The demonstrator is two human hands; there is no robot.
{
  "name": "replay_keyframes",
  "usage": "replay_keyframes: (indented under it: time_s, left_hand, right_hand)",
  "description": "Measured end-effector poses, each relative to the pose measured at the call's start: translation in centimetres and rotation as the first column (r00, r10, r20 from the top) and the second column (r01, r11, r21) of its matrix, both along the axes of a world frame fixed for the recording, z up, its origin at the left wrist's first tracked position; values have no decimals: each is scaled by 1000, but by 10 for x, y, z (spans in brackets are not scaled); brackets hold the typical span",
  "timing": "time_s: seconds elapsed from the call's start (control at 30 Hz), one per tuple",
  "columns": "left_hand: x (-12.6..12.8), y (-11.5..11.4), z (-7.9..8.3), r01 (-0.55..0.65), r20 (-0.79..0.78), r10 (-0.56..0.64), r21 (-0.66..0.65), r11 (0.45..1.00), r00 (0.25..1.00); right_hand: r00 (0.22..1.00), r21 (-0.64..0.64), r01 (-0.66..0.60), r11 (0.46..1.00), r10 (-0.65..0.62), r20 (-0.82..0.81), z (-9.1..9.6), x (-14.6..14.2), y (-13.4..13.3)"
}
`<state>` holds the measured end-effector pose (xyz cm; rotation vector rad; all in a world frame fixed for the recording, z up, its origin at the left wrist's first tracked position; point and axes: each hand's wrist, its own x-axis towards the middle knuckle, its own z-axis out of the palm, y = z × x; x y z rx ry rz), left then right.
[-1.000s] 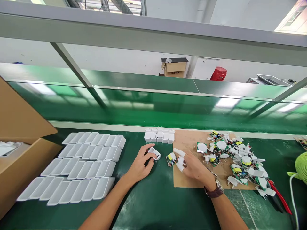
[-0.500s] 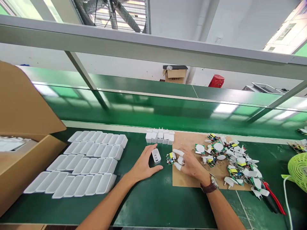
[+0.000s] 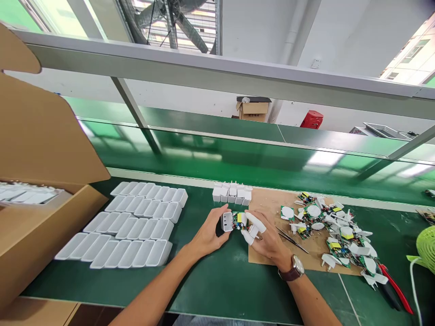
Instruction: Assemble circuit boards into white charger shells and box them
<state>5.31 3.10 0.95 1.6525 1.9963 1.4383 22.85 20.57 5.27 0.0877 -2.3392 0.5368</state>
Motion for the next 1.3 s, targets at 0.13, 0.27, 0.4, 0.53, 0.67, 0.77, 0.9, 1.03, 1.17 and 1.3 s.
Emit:
replay_keyframes:
  time_s: [0.13,0.27,0.4,0.53,0.67,0.77,0.9,1.03,1.17,1.3]
  left_hand:
    - [2,2,2,21,-53,-20,30,999,998]
    - [2,2,3,19,-79,-17,24,1000,997]
    - [2,2,2,19,-85,-19,3,1000,996]
    - [4,4,3,37,-83,-37,-3,999,996]
    - [4,5,3,43,-80,-43,-1,999,996]
    - [4,5,3,43,-77,-44,-9,999,996]
    - [4,4,3,41,-85,-44,-32,999,995]
    - [4,4,3,34,-85,-37,-37,999,996]
    - [4,5,3,42,-85,-44,-23,999,995]
    - [5,5,5,46,-77,-48,-24,999,996]
  right_hand:
    - [998,40,10,999,-13,63,0,0,-4]
    - [992,70,24,997,-32,126,2,2,-6]
    - [986,98,8,995,-24,166,1,3,-6]
    - [976,117,13,993,-38,215,1,2,-7]
    - [975,136,21,990,-51,218,3,2,-8]
    - [973,146,23,989,-55,223,3,3,-9]
    - [972,149,28,988,-61,225,3,3,-9]
    - [973,151,27,988,-61,223,3,3,-9]
    - [972,156,31,987,-66,225,2,3,-10]
    - [972,151,34,988,-68,227,4,3,-11]
